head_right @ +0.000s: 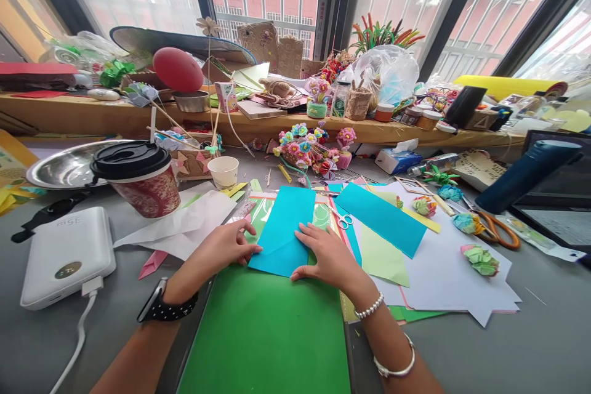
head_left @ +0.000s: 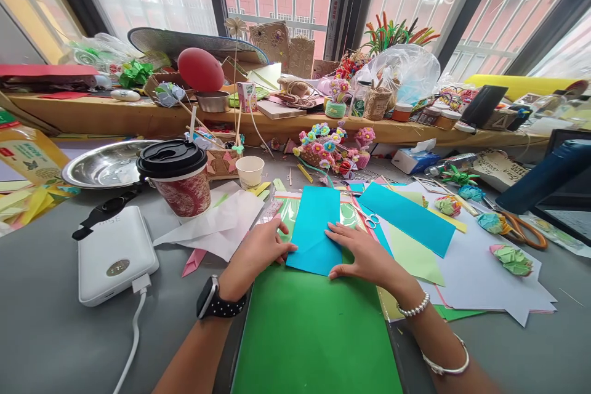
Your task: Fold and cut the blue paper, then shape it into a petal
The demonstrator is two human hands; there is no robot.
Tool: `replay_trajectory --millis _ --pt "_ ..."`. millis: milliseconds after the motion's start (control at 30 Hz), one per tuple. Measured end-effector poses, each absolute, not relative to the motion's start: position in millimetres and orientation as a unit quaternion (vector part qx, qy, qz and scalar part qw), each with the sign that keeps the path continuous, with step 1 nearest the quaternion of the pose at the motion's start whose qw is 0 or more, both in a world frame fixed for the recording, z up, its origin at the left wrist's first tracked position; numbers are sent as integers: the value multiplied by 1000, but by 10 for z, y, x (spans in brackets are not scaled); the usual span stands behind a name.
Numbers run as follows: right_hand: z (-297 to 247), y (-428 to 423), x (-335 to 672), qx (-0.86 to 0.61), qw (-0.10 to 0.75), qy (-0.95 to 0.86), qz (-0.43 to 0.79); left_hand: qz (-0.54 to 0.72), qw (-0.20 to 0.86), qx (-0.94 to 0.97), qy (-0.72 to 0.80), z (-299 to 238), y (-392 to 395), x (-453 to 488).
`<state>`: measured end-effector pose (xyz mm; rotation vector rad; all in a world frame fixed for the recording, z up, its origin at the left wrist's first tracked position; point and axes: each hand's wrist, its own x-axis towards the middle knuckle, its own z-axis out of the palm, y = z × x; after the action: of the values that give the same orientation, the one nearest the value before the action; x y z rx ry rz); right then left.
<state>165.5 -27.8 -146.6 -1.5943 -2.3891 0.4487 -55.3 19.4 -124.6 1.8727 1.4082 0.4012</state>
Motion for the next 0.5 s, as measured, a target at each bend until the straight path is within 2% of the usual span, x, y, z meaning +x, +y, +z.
replay_trajectory --millis 100,167,300,500 --pt "-1463 -279 1651 -544 118 -817 153 173 151 802 551 -1265 145 -442" --pt "-1473 -276 1651 -544 119 -817 152 197 68 858 469 -1343 111 -332" --pt "-1506 -261 1656 -539 114 -821 152 142 22 941 308 -1563 75 -154" --pt "-1506 -246 1674 -534 89 -824 168 69 19 947 315 -1654 59 -131"
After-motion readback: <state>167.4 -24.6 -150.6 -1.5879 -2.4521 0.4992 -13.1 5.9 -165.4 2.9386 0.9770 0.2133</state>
